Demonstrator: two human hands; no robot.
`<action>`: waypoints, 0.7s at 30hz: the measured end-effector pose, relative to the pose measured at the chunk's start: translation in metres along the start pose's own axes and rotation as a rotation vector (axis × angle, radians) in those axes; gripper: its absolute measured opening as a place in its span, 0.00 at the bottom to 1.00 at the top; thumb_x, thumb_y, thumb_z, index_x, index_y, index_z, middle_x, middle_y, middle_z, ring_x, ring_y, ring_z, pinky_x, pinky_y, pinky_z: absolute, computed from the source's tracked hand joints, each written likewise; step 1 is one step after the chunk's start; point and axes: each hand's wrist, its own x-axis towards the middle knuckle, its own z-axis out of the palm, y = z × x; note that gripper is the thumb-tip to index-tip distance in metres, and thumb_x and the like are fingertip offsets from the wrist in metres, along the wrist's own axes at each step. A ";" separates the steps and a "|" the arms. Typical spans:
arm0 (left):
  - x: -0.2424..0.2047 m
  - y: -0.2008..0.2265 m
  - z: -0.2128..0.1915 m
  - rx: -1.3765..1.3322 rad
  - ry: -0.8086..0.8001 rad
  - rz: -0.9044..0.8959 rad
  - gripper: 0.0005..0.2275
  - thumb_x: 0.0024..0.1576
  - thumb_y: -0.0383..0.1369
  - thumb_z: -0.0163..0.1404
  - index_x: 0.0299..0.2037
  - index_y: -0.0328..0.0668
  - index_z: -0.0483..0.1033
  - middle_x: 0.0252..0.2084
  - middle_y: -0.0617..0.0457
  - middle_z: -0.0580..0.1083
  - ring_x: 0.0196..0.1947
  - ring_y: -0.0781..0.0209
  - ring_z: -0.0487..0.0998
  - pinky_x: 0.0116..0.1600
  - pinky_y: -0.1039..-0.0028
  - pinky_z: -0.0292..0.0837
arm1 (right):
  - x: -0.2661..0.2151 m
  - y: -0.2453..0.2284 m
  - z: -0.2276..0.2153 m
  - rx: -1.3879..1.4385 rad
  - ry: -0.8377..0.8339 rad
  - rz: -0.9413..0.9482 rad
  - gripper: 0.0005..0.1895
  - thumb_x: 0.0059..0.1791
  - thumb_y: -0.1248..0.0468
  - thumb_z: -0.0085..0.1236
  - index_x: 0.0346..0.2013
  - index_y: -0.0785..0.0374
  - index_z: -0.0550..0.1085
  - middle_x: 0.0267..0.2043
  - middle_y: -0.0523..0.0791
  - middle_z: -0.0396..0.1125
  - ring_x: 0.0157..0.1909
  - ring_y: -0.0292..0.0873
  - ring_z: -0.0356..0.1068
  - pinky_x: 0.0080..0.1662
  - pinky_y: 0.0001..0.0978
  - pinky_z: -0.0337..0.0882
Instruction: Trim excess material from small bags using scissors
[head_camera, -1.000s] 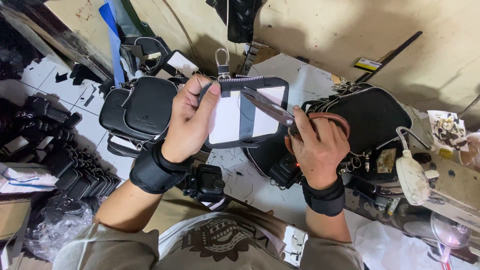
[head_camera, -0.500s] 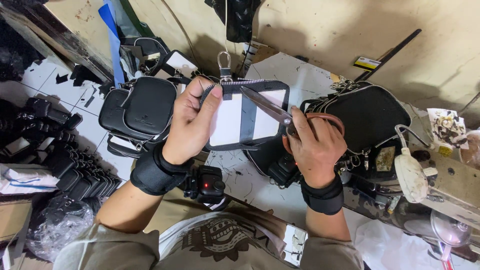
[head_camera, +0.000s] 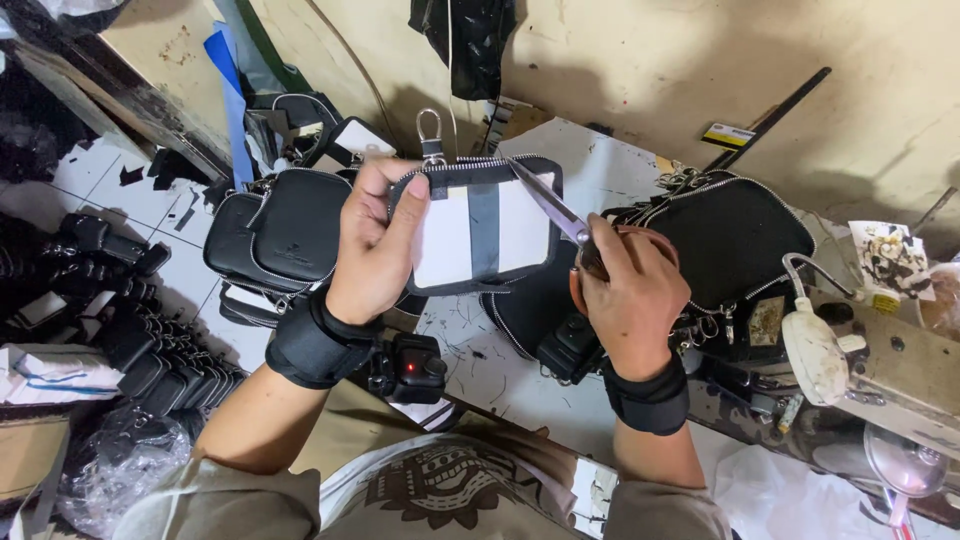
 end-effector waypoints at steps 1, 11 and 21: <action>-0.001 -0.004 -0.002 0.000 -0.002 -0.002 0.06 0.68 0.30 0.48 0.42 0.35 0.74 0.32 0.53 0.67 0.35 0.68 0.67 0.44 0.78 0.68 | 0.000 0.001 0.000 0.000 -0.001 0.002 0.15 0.49 0.62 0.67 0.51 0.48 0.80 0.29 0.41 0.64 0.27 0.44 0.68 0.36 0.30 0.73; -0.001 -0.002 -0.002 0.107 -0.138 0.133 0.14 0.68 0.22 0.42 0.64 0.34 0.68 0.50 0.43 0.76 0.45 0.64 0.73 0.51 0.73 0.68 | 0.000 0.007 0.000 0.091 -0.031 0.034 0.16 0.49 0.63 0.69 0.51 0.50 0.81 0.30 0.43 0.67 0.32 0.50 0.73 0.37 0.38 0.74; -0.002 0.005 -0.001 0.193 -0.232 0.142 0.17 0.70 0.26 0.32 0.63 0.31 0.71 0.56 0.39 0.73 0.59 0.50 0.72 0.67 0.58 0.63 | -0.012 0.001 0.009 0.018 -0.034 0.003 0.16 0.50 0.60 0.63 0.53 0.45 0.80 0.32 0.41 0.67 0.32 0.45 0.72 0.38 0.34 0.75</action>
